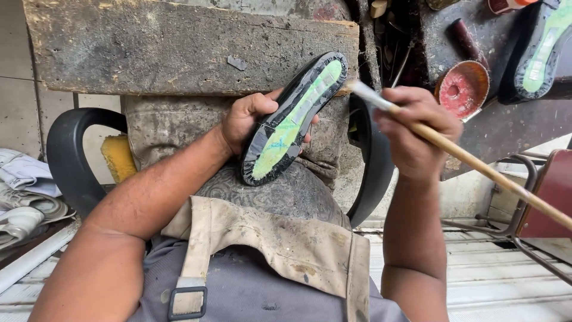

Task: Applying adhesive to a shoe sole using a brush at a repair bench

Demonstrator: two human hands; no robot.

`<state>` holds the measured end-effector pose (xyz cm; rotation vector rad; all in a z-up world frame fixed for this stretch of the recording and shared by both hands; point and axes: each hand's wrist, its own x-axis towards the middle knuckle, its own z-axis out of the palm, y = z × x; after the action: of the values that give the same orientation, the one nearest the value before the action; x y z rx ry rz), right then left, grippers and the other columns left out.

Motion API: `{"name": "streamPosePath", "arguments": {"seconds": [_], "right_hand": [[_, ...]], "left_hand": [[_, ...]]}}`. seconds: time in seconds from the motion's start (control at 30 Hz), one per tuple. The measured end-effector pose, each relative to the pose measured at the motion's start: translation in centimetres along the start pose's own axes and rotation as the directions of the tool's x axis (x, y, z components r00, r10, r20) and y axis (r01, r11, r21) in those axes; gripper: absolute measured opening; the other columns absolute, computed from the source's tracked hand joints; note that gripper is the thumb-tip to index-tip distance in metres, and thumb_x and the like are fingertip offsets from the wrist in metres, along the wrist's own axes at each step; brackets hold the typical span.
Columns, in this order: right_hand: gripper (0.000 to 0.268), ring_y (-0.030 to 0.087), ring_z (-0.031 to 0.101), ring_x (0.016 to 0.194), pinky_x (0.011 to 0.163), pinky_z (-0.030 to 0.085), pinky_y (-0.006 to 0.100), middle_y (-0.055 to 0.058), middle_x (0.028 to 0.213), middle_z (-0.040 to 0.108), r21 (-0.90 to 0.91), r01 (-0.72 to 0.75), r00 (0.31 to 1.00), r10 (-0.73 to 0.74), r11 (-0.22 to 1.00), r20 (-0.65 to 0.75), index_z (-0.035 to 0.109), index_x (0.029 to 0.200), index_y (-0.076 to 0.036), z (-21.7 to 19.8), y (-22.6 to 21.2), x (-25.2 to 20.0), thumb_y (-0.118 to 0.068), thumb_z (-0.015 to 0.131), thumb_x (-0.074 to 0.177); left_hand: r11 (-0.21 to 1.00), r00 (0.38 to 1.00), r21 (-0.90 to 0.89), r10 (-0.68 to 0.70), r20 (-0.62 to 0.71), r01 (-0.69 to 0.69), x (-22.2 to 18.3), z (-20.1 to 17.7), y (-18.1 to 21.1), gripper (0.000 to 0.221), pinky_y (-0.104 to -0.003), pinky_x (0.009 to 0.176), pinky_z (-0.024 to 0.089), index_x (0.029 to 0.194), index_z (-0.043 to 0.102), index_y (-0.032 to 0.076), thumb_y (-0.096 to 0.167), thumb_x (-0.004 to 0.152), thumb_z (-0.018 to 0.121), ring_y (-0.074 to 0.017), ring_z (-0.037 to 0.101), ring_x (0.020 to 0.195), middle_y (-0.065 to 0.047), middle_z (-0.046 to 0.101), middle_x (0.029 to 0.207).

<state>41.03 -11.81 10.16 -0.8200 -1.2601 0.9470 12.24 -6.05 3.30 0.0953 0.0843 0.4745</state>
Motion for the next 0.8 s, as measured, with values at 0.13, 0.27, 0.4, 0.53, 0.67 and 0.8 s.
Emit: {"name": "streamPosePath", "arguments": {"seconds": [0.13, 0.27, 0.4, 0.53, 0.67, 0.8], "right_hand": [[0.029, 0.038, 0.073, 0.091, 0.079, 0.065, 0.047, 0.037, 0.104, 0.068, -0.204, 0.022, 0.999, -0.016, 0.979, 0.031, 0.068, 0.092, 0.008, 2.3, 1.8, 2.2, 0.022, 0.087, 0.074], [0.025, 0.039, 0.070, 0.098, 0.081, 0.062, 0.046, 0.035, 0.101, 0.069, -0.252, 0.110, 0.992, -0.088, 0.962, 0.094, 0.065, 0.095, 0.012, 2.8, 3.1, 2.7, 0.018, 0.085, 0.081], [0.025, 0.039, 0.068, 0.098, 0.082, 0.061, 0.046, 0.034, 0.100, 0.070, -0.285, 0.164, 0.985, -0.140, 0.944, 0.103, 0.064, 0.094, 0.011, 2.7, 3.9, 2.9, 0.015, 0.086, 0.083], [0.022, 0.037, 0.067, 0.097, 0.081, 0.059, 0.044, 0.032, 0.099, 0.068, -0.366, 0.184, 0.983, -0.175, 0.912, 0.058, 0.061, 0.093, 0.009, 3.4, 3.4, 3.4, 0.010, 0.083, 0.090], [0.021, 0.033, 0.068, 0.091, 0.071, 0.061, 0.038, 0.030, 0.097, 0.069, -0.356, 0.175, 0.984, -0.178, 0.918, 0.026, 0.061, 0.091, 0.008, 3.6, 3.9, 3.1, 0.009, 0.082, 0.091], [0.022, 0.029, 0.068, 0.085, 0.068, 0.062, 0.035, 0.030, 0.098, 0.066, -0.349, 0.158, 0.983, -0.181, 0.924, -0.036, 0.056, 0.095, 0.008, 3.9, 3.7, 3.6, 0.004, 0.078, 0.097]], "left_hand": [[0.994, 0.983, 0.021, 0.107, -0.147, -0.105, 0.5, -0.8, -1.1, 0.063, -0.064, 0.085, 0.061, 0.141, 0.057, 0.009, 0.020, 0.079, 0.054, -0.0526, 0.073, 0.096, -0.031, 0.070, 0.116], [0.989, 0.956, 0.077, 0.140, -0.259, -0.124, 0.3, 1.1, -1.2, 0.065, -0.050, 0.084, 0.064, 0.140, 0.060, 0.007, 0.018, 0.075, 0.056, -0.0422, 0.076, 0.092, -0.024, 0.073, 0.109], [0.989, 0.950, 0.087, 0.142, -0.277, -0.122, 0.3, 0.8, -1.5, 0.066, -0.049, 0.085, 0.064, 0.139, 0.062, 0.008, 0.018, 0.074, 0.058, -0.0390, 0.076, 0.092, -0.024, 0.073, 0.109], [0.991, 0.942, 0.087, 0.125, -0.310, -0.103, 0.4, -0.4, -1.9, 0.068, -0.052, 0.089, 0.063, 0.143, 0.059, 0.011, 0.016, 0.075, 0.057, -0.0405, 0.075, 0.094, -0.026, 0.071, 0.113], [0.985, 0.928, 0.144, 0.144, -0.344, -0.100, 0.3, -0.5, -2.0, 0.068, -0.048, 0.096, 0.060, 0.143, 0.060, 0.010, 0.016, 0.075, 0.058, -0.0331, 0.075, 0.098, -0.021, 0.072, 0.113], [0.982, 0.930, 0.140, 0.164, -0.329, -0.123, 0.7, -2.7, -2.5, 0.066, -0.046, 0.096, 0.060, 0.141, 0.062, 0.009, 0.017, 0.075, 0.059, -0.0315, 0.075, 0.100, -0.022, 0.073, 0.113]]}}
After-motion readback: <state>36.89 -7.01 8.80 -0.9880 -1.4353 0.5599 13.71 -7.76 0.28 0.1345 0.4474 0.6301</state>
